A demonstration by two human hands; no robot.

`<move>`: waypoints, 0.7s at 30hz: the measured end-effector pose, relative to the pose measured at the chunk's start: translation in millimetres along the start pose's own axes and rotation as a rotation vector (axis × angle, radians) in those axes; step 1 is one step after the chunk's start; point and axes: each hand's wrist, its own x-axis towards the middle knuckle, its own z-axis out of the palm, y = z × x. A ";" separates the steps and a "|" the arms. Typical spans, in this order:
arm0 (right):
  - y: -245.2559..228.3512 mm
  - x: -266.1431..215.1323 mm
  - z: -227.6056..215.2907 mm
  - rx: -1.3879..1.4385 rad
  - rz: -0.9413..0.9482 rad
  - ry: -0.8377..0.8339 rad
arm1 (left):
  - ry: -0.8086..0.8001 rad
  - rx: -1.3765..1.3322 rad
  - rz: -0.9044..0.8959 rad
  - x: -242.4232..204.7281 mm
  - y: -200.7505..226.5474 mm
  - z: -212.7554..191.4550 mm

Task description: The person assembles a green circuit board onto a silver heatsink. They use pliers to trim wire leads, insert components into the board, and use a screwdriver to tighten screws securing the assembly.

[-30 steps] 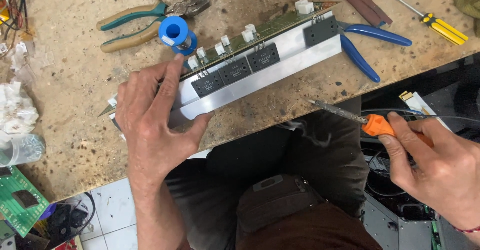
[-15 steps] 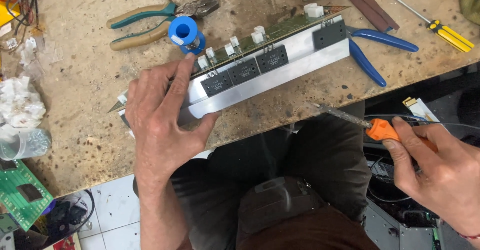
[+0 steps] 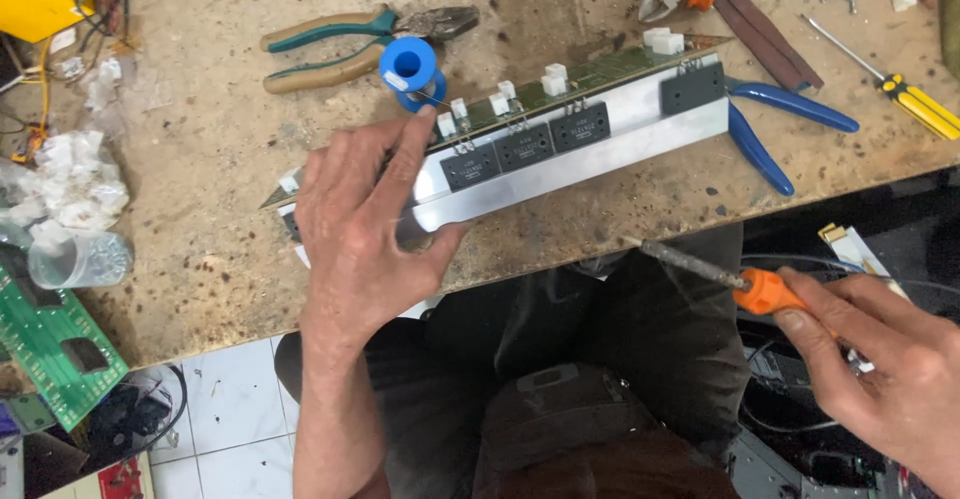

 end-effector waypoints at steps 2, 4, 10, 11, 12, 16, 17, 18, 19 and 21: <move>-3.0 4.5 3.2 0.137 0.072 -0.031 | 0.014 0.015 0.003 -1.7 -1.4 2.2; -5.6 10.7 7.0 0.299 0.151 -0.064 | -0.007 -0.013 -0.007 -4.4 -3.9 4.7; -31.0 37.8 4.8 0.166 0.000 0.034 | 0.063 -0.036 -0.003 -2.1 -0.2 5.8; -29.3 43.6 5.7 0.167 -0.020 0.038 | 0.074 -0.021 -0.010 -4.1 -1.0 5.9; -27.5 47.6 5.7 0.094 -0.120 0.101 | 0.026 -0.019 -0.036 -6.3 -0.9 7.3; -24.1 77.8 4.3 -0.024 -0.388 0.261 | -0.002 -0.022 -0.067 -5.9 0.6 8.8; -27.3 82.2 3.5 -0.026 -0.395 0.259 | 0.002 -0.021 -0.074 -6.3 1.3 7.9; -30.6 86.8 2.5 0.001 -0.423 0.297 | 0.006 -0.017 -0.060 -6.0 1.8 7.0; -33.8 91.5 1.5 0.029 -0.450 0.336 | 0.010 -0.013 -0.047 -5.6 2.2 6.2; -37.5 96.4 0.3 0.029 -0.460 0.328 | 0.011 -0.014 -0.049 -6.2 2.7 5.6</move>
